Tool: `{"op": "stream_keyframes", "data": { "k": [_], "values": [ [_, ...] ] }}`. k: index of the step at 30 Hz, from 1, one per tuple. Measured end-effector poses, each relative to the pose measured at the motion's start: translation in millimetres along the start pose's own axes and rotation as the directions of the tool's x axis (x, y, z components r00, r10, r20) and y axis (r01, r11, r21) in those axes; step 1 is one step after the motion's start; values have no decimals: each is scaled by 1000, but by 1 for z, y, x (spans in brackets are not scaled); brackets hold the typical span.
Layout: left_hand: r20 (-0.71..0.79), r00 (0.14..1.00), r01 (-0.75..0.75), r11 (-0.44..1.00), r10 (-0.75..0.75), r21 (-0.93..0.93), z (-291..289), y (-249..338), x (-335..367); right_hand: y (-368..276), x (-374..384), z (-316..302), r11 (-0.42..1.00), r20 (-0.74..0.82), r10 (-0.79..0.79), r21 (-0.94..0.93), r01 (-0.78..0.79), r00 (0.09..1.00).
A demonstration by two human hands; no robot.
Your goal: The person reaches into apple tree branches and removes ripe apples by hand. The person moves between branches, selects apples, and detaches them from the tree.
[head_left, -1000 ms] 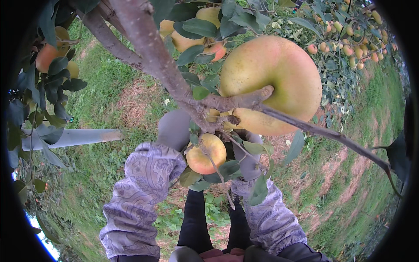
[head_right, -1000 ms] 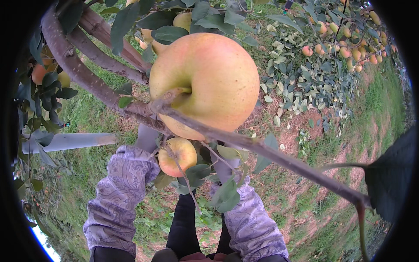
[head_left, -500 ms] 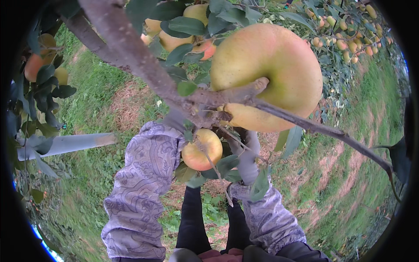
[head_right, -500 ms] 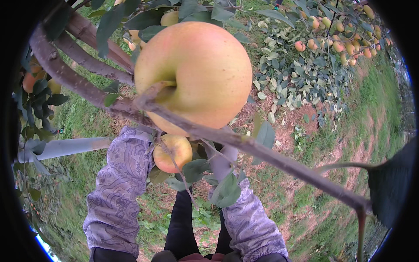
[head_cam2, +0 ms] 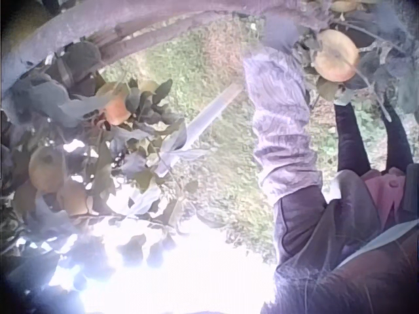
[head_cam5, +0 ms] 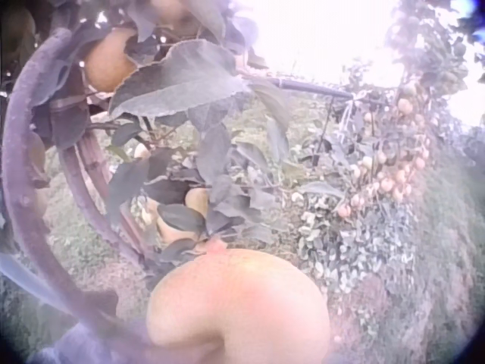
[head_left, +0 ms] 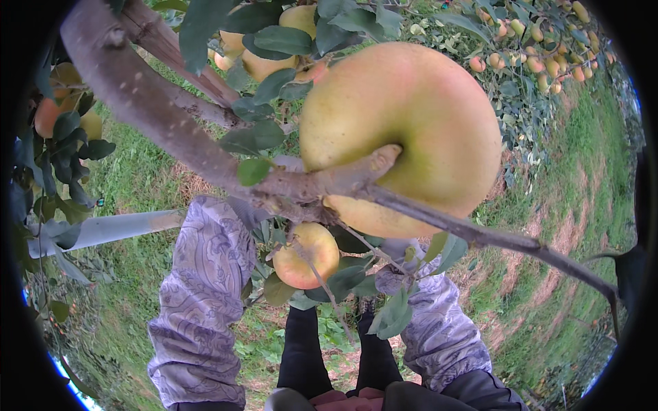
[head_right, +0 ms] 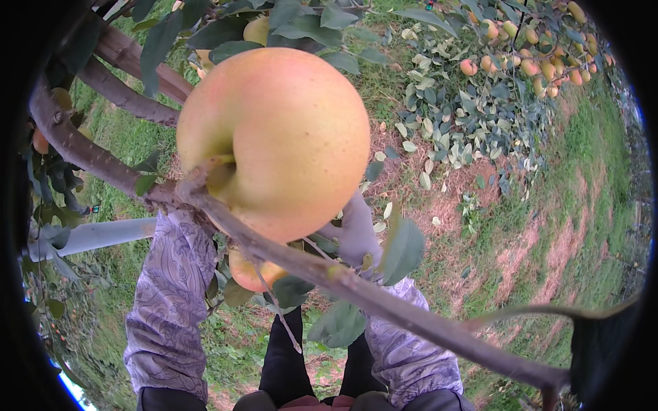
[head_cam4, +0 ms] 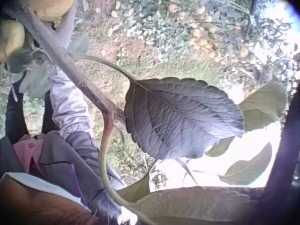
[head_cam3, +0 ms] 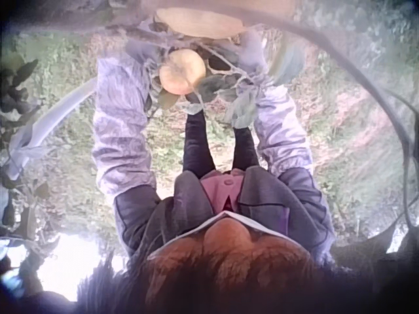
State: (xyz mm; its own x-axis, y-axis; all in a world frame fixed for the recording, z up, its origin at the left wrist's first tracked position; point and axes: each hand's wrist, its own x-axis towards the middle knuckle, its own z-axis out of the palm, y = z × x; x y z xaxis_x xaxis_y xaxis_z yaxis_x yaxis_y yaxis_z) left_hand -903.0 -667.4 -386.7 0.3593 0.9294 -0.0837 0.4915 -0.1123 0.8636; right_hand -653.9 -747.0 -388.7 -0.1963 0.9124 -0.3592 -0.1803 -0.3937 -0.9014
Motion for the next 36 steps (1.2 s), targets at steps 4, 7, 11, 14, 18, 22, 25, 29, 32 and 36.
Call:
{"op": "stream_keyframes", "data": {
  "k": [4, 7, 11, 14, 18, 22, 25, 29, 32, 36],
  "values": [
    [-24, 1000, 16, 1000, -16, -2, 1, -2, -4, -9, -12, 24, 882, -144, -388, -344, 322, 910],
    [-24, 1000, 8, 1000, -9, -23, 4, 0, -2, 14, -27, 23, 837, -161, -417, -452, 309, 894],
    [-14, 1000, -16, 998, 15, -68, 18, -1, 4, 35, -35, 23, 965, -283, -257, -136, 226, 924],
    [-30, 1000, -4, 997, 2, -81, 10, 1, -4, 42, -25, 17, 974, -174, -162, -186, 129, 971],
    [-27, 999, 19, 988, -24, -152, 5, 0, -12, 13, -31, 43, 974, -245, -227, -49, 222, 943],
    [-1, 998, 66, 967, -68, -247, -5, 6, -21, 22, -36, 37, 952, -244, -282, -192, 239, 928],
    [-102, 986, -142, 988, 135, -65, 1, 27, -21, 28, -41, 37, 955, -260, -287, -156, 254, 922],
    [167, 977, -47, 894, 135, -446, -6, 22, -8, 16, -36, 54, 955, -235, -297, -68, 290, 925],
    [311, 949, 157, 770, 55, -618, 6, 26, 6, 19, -32, 56, 955, -305, -296, -82, 285, 905],
    [191, 979, 170, 776, -64, -607, 20, 30, 1, 21, -29, 59, 946, -364, -243, 118, 303, 899]
  ]
}}
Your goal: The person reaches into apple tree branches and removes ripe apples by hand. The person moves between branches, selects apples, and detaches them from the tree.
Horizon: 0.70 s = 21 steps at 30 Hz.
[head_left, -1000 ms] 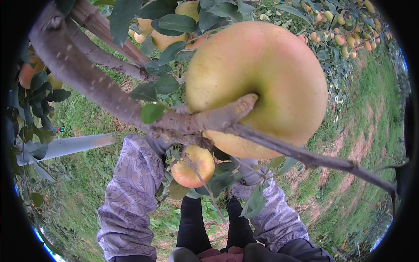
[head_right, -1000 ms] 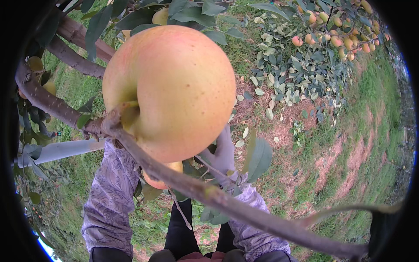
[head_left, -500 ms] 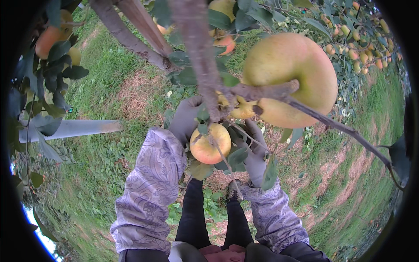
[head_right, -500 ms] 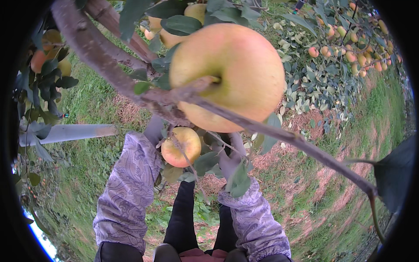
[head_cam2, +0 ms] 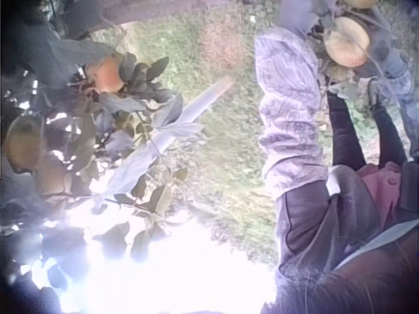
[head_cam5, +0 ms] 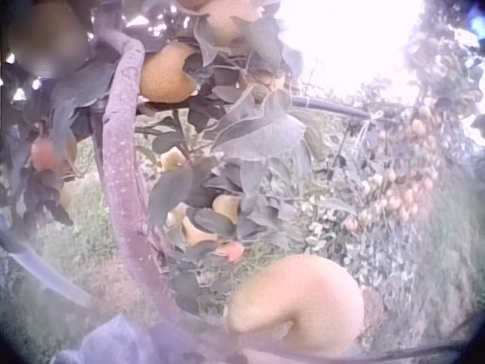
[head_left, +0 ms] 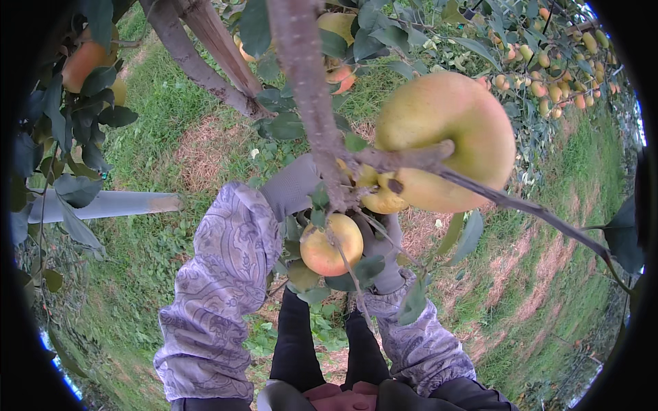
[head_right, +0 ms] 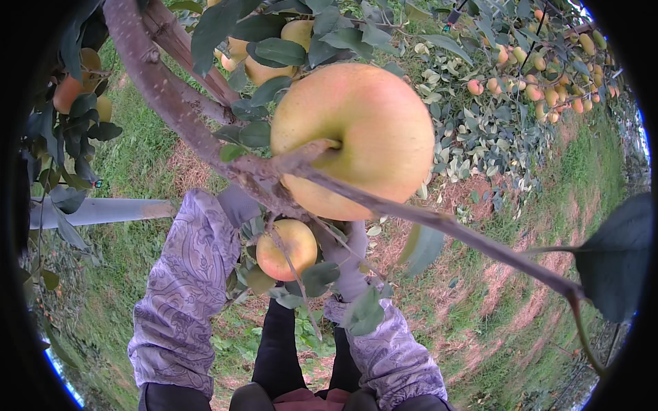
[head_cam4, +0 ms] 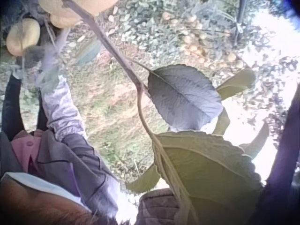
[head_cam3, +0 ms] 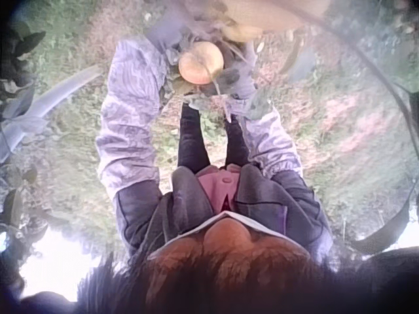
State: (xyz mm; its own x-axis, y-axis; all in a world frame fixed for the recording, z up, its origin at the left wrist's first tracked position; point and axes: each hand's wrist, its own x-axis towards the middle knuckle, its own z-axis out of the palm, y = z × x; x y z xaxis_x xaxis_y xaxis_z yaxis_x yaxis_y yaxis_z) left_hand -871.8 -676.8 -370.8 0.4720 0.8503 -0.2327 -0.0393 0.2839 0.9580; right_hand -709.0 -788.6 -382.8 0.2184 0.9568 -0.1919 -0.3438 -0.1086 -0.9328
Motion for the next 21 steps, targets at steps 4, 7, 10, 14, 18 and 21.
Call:
{"op": "stream_keyframes", "data": {
  "k": [4, 7, 10, 14, 18, 21],
  "values": [
    [-45, 992, -93, 909, 121, 406, -13, -4, -1, -14, -1, -8, 941, 69, -139, -301, 153, 988],
    [-47, 978, -124, 750, 202, 650, -19, -7, 3, -18, -9, -20, 973, 70, 109, -214, -91, 992],
    [-9, 965, -148, 571, 263, 808, -21, -3, 2, -25, -7, -19, 993, 194, 121, -35, -116, 974],
    [29, 950, -178, 461, 311, 869, -27, -3, 12, -5, 5, -25, 977, 556, -207, 79, 197, 805],
    [-73, 936, -165, 613, 344, 773, -43, -40, 40, -10, 15, -6, 863, 611, -97, 444, -239, 786],
    [-40, 915, -223, 584, 402, 780, -32, -27, 43, -11, 15, -4, 970, 506, -158, 242, 36, 848]
  ]
}}
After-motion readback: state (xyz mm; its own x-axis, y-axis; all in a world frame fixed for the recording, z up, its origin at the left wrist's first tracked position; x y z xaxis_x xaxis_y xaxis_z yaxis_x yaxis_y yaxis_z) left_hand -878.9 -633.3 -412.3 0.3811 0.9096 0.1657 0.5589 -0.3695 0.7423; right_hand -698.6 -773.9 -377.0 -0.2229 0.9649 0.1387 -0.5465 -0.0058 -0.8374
